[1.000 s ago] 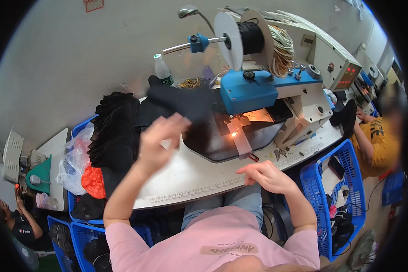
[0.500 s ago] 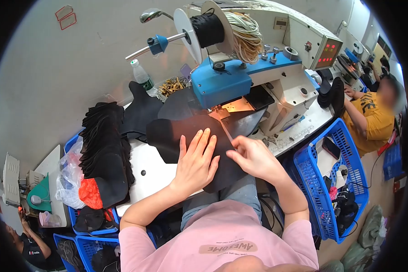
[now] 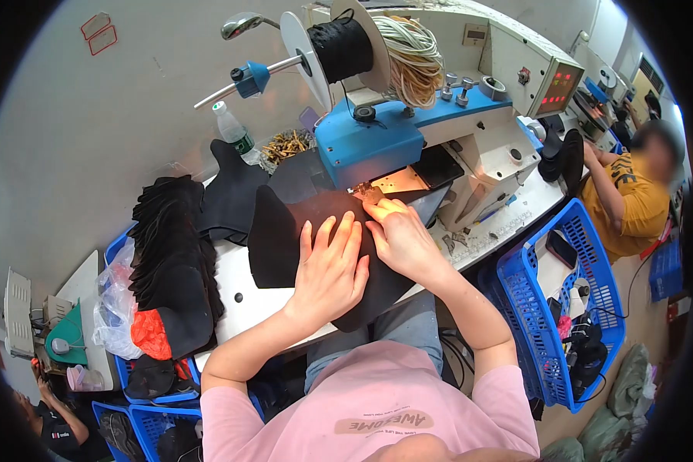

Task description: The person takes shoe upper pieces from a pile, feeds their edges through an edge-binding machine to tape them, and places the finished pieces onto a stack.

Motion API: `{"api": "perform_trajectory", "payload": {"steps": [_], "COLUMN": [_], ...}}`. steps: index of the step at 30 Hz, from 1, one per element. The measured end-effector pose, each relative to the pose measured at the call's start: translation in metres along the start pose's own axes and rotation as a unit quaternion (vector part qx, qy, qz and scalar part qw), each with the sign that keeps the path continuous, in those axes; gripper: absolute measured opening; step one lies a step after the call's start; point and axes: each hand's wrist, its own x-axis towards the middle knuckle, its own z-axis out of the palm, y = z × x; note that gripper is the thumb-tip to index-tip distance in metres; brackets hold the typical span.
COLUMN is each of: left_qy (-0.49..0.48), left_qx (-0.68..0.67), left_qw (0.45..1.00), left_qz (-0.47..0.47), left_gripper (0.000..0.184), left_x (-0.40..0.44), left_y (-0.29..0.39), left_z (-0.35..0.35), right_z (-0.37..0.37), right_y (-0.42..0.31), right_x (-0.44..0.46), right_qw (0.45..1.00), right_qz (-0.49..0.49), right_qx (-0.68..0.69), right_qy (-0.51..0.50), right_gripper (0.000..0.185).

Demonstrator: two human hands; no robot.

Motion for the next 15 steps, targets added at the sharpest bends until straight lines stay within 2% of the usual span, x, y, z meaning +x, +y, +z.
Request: {"api": "perform_trajectory", "payload": {"steps": [15], "left_qy": [-0.028], "left_qx": [-0.025], "left_qw": [0.999], "left_qz": [0.031], "left_gripper": [0.047], "left_x": [0.029], "left_y": [-0.021], "left_z": [-0.002], "right_z": [0.017], "right_y": [0.027], "right_x": [0.020], "right_qw": [0.996], "right_qz": [-0.031], "right_qx": [0.035], "right_qy": [0.074], "right_gripper": [0.026]}}
